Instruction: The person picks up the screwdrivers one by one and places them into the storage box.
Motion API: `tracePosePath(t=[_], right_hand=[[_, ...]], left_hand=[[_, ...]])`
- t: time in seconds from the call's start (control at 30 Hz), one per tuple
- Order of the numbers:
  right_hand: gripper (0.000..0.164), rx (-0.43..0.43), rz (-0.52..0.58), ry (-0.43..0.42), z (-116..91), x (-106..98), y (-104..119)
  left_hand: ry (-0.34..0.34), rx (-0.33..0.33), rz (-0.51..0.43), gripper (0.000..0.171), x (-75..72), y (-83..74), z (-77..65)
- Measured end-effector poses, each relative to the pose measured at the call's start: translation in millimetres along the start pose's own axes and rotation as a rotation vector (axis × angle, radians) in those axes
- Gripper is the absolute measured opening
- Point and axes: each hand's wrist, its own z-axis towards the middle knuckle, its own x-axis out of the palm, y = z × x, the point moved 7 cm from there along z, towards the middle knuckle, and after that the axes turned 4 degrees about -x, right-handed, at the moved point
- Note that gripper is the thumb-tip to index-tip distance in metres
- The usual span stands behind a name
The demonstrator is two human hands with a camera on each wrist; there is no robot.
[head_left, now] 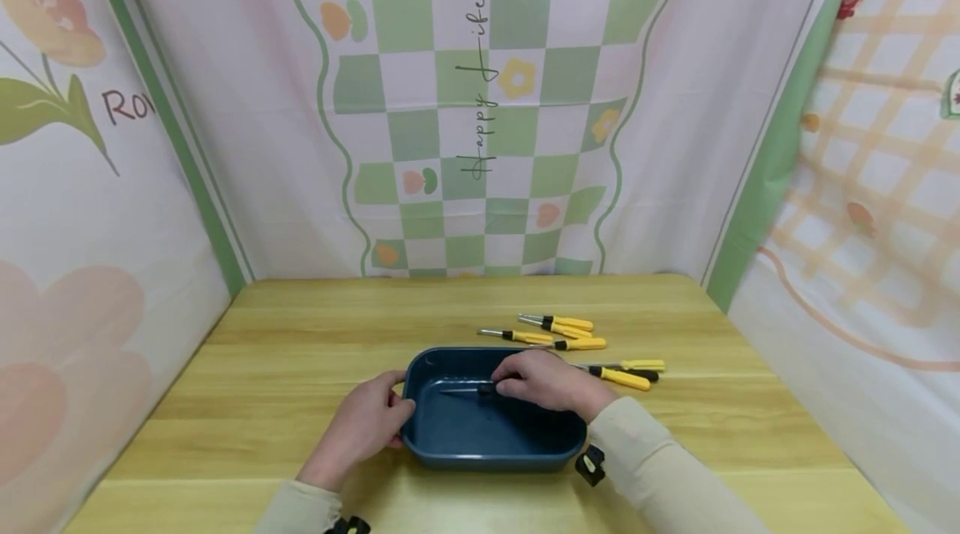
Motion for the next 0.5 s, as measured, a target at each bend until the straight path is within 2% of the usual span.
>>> tracePosePath(t=[0.33,0.5], right_hand=[[0.025,0.011,-0.008,-0.003,2.3,1.1,-2.4],[0.025,0.046,0.043,-0.005,2.6,2.3,-4.3]], left_hand=[[0.006,0.020,-0.020,0.052,0.7,0.2,0.3],[0.011,0.019,-0.021,0.052,0.7,0.3,-0.2]])
